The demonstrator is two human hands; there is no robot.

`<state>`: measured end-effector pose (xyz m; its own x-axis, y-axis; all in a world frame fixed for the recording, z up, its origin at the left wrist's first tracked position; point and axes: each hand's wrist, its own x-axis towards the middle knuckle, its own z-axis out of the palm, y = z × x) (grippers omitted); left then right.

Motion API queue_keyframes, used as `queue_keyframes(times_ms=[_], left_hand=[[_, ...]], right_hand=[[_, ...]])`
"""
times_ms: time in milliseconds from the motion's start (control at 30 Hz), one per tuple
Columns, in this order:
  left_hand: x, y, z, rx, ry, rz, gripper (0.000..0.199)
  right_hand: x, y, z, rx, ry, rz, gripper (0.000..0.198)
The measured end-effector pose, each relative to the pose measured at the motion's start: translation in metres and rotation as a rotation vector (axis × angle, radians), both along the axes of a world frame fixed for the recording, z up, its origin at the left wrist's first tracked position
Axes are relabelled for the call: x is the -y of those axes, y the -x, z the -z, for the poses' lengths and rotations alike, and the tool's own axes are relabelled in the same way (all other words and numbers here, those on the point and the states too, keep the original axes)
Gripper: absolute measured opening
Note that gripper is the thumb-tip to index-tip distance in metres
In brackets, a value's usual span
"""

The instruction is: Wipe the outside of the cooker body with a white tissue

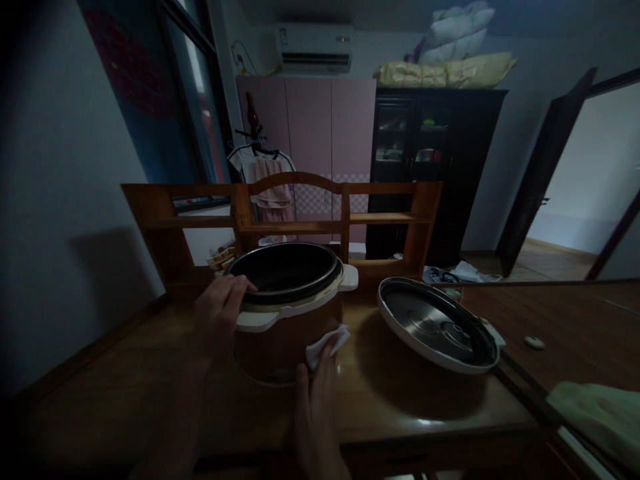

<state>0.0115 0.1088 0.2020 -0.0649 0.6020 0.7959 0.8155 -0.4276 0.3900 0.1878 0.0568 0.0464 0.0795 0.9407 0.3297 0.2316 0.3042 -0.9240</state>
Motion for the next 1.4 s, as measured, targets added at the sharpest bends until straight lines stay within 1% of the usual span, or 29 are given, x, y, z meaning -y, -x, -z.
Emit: queue_keyframes(times_ms=[100,200,367,467,567,667,767,867,1000,1067,1233,1400], left_hand=[[0.001,-0.001,-0.001,0.011,0.004,-0.007,0.039],[0.001,-0.002,-0.001,0.005,0.004,-0.008,0.040],[0.002,-0.001,0.000,0.009,0.004,-0.002,0.039],[0.002,-0.002,0.000,0.008,0.001,-0.006,0.039],[0.002,-0.002,0.000,0.003,0.001,-0.015,0.040],[0.002,-0.001,0.000,0.005,-0.002,-0.009,0.040],[0.001,-0.001,0.000,0.001,0.004,-0.002,0.040],[0.001,-0.001,0.001,0.006,0.002,-0.011,0.040],[0.001,-0.002,0.000,0.002,0.001,-0.025,0.039],[0.002,-0.002,0.000,-0.004,0.000,-0.022,0.040],[0.002,-0.002,-0.001,0.000,-0.006,-0.013,0.039],[0.001,-0.002,0.000,-0.001,-0.014,-0.010,0.040]], right_hand=[[-0.010,-0.005,-0.010,-0.062,0.018,0.011,0.075],[-0.019,-0.010,-0.022,-0.070,-0.026,0.000,0.074],[-0.020,-0.013,-0.041,-0.008,-0.108,0.021,0.073],[-0.015,-0.011,-0.046,0.058,-0.154,0.021,0.074],[-0.010,-0.008,-0.039,0.158,-0.203,0.018,0.078],[-0.007,-0.006,-0.022,0.235,-0.216,0.010,0.082],[-0.005,-0.005,-0.003,0.221,-0.166,0.011,0.081],[-0.006,-0.004,0.006,0.138,-0.091,0.009,0.078],[-0.012,-0.005,0.002,-0.020,0.032,0.010,0.078],[-0.016,-0.007,-0.004,-0.072,0.055,0.001,0.079],[-0.020,-0.010,-0.016,-0.091,0.019,-0.017,0.079],[-0.013,-0.008,-0.021,0.010,-0.035,-0.005,0.076]])
